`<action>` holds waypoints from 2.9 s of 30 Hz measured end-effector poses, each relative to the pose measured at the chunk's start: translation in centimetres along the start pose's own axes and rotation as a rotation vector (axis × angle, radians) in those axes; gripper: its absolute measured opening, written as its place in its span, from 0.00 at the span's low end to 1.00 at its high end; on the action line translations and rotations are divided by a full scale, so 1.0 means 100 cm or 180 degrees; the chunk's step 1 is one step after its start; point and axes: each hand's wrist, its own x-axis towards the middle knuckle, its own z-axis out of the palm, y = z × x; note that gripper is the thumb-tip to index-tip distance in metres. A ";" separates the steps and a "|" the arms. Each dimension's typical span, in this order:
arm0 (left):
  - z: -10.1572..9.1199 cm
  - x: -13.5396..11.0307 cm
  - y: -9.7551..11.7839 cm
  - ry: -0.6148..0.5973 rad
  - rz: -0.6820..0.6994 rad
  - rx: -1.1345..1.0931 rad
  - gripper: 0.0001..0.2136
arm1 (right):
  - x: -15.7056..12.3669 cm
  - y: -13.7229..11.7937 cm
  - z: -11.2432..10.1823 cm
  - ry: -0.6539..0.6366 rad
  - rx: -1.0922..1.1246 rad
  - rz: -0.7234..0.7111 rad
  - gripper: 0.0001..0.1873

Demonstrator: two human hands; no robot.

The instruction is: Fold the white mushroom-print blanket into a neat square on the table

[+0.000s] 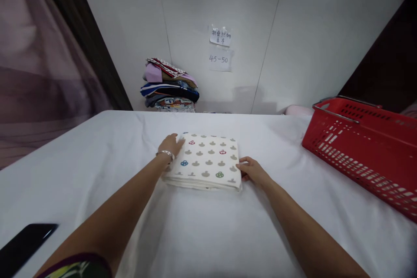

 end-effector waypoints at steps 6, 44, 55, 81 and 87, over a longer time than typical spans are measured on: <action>0.018 -0.093 0.050 -0.0434 0.2045 0.0364 0.19 | -0.003 -0.001 -0.001 -0.0104 0.0013 -0.0040 0.15; 0.056 -0.177 0.026 -0.0035 0.3179 0.0046 0.08 | -0.067 -0.038 0.024 -0.0534 -0.4456 -0.1281 0.05; 0.053 -0.169 0.020 -0.0075 0.3153 0.0250 0.10 | -0.069 -0.040 0.025 -0.0699 -0.4642 -0.1173 0.08; 0.016 -0.150 -0.007 -0.0005 0.2981 0.0655 0.14 | -0.059 -0.015 0.038 -0.0483 -0.4384 -0.2118 0.13; 0.015 -0.150 -0.006 -0.0154 0.2954 0.0611 0.14 | -0.057 -0.014 0.034 -0.0623 -0.4074 -0.2164 0.12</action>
